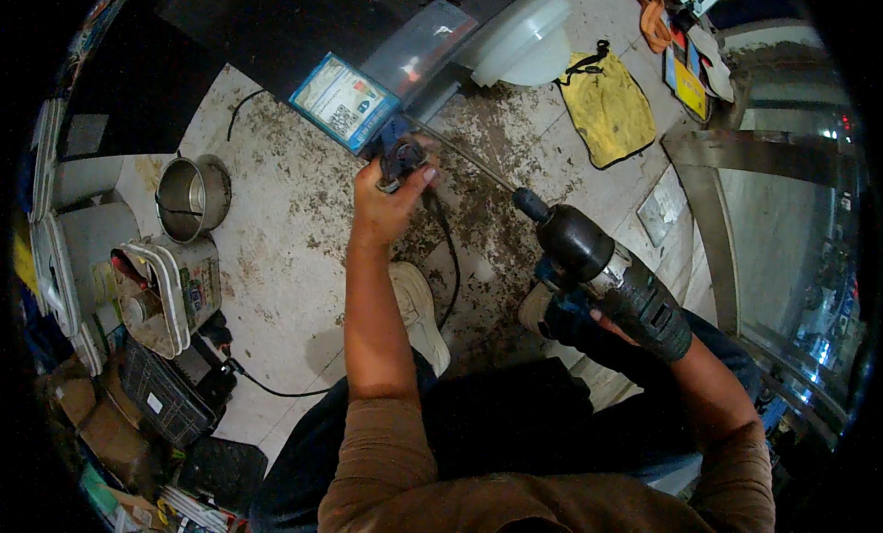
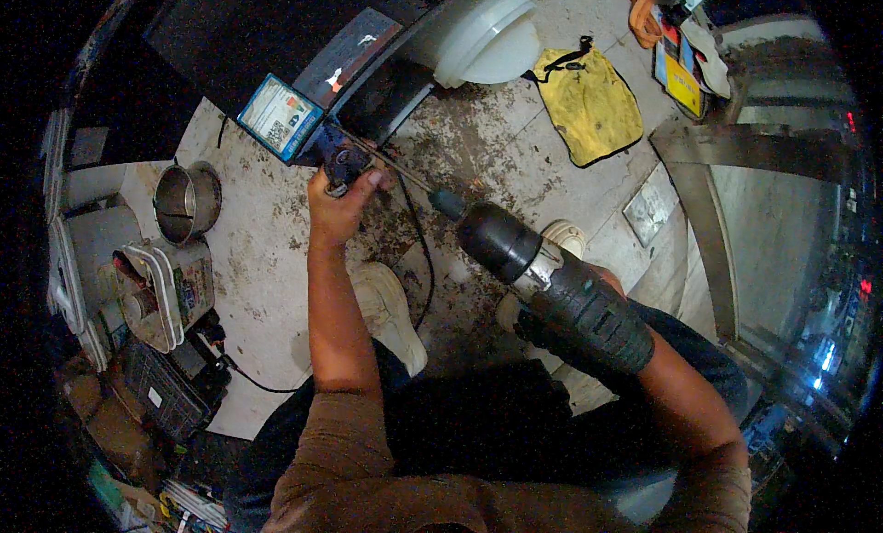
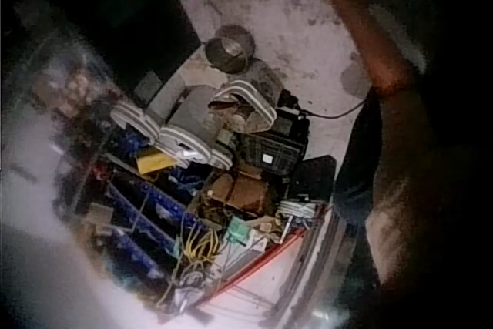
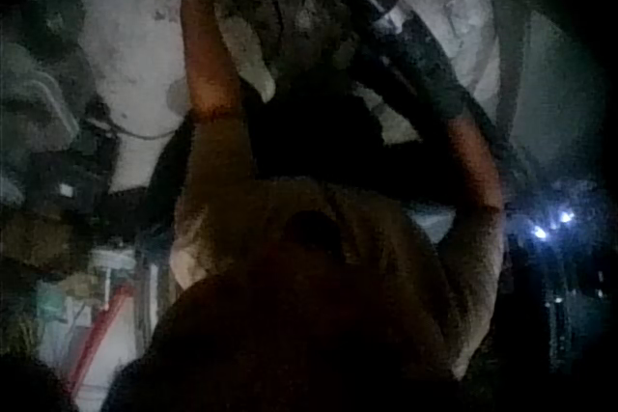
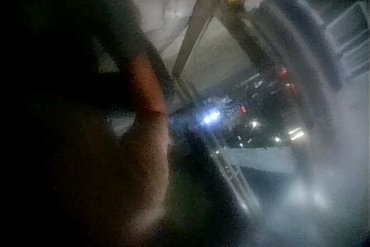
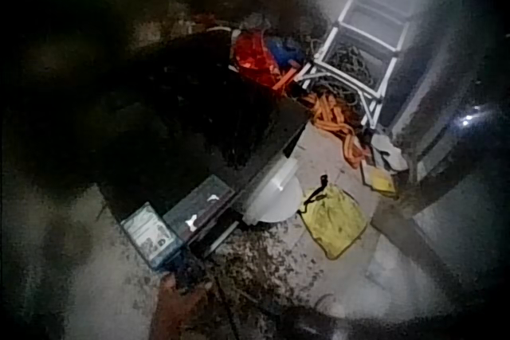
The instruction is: The person uses a power drill to drive screws into a black cabinet. They retrieve screws from a container and a yellow bag, then continue fastening the cabinet parts together.
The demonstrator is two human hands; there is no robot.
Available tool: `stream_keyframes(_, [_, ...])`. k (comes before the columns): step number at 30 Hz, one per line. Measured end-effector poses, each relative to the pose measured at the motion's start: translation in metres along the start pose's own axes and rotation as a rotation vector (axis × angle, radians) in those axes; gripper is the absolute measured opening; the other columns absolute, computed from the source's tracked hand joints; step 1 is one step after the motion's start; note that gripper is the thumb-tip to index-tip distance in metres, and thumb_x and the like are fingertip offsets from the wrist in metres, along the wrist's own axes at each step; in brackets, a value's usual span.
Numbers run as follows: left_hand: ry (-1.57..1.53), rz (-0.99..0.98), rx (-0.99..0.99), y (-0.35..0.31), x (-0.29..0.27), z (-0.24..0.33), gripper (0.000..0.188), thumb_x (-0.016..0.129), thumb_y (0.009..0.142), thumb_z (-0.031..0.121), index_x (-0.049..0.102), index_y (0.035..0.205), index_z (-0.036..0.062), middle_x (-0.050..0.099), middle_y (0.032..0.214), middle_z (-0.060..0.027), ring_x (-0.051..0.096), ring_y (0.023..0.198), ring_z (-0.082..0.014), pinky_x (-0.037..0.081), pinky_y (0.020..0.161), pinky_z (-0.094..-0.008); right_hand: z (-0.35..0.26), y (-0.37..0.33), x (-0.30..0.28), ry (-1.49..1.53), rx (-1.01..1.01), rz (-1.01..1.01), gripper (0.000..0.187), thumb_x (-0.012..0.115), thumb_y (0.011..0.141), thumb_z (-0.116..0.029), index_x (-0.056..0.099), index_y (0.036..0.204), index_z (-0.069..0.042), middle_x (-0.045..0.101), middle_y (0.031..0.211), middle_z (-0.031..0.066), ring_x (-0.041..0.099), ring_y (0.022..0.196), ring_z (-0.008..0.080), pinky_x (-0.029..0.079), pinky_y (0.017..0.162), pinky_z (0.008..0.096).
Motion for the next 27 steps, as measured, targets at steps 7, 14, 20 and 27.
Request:
stream_keyframes(7, [-0.043,-0.061,-0.033,0.002,0.0,-0.007,0.024,0.068,0.079,0.006,0.062,0.102,0.001,0.064,0.085,-0.0047,0.061,0.075,-0.0131,0.05,0.071,-0.0279,-0.005,-0.002,0.007,-0.107,-0.067,-0.035,0.027,0.061,0.082,-0.008,0.056,0.106,0.002,0.065,0.088,0.0136,0.065,0.075,0.023,0.055,0.064,0.0336])
stream_keyframes(14, [-0.064,-0.02,-0.071,0.002,0.014,-0.011,0.033,0.066,0.08,0.003,0.057,0.112,0.0014,0.065,0.089,-0.0072,0.061,0.079,-0.0151,0.049,0.075,-0.0301,-0.027,-0.005,0.016,-0.505,-0.343,-0.063,0.032,0.069,0.077,-0.011,0.057,0.105,-0.001,0.065,0.09,0.009,0.063,0.08,0.0169,0.052,0.071,0.0311])
stream_keyframes(20, [0.239,-0.136,-0.193,-0.024,0.061,-0.033,0.049,0.06,0.087,0.028,0.047,0.126,0.0011,0.06,0.111,-0.0107,0.056,0.102,-0.0198,0.042,0.092,-0.0333,0.001,0.004,-0.025,0.219,0.162,-0.09,0.024,0.065,0.08,-0.006,0.058,0.103,0.0,0.064,0.094,0.0069,0.062,0.082,0.0143,0.051,0.073,0.0292])
stream_keyframes(27, [0.148,0.181,-0.265,-0.038,0.052,-0.065,0.052,0.051,0.09,0.042,0.047,0.126,0.0046,0.053,0.123,-0.0103,0.051,0.11,-0.024,0.04,0.092,-0.0394,-0.049,-0.004,-0.005,-0.369,-0.39,-0.033,0.023,0.063,0.082,-0.007,0.059,0.104,-0.001,0.064,0.094,0.0052,0.061,0.082,0.0142,0.05,0.073,0.0285])
Point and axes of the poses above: each hand's wrist, its own y-axis towards the middle knuckle, its own x-axis out of the palm, z = x × y, the point moved 5 cm from there along y, towards the middle knuckle
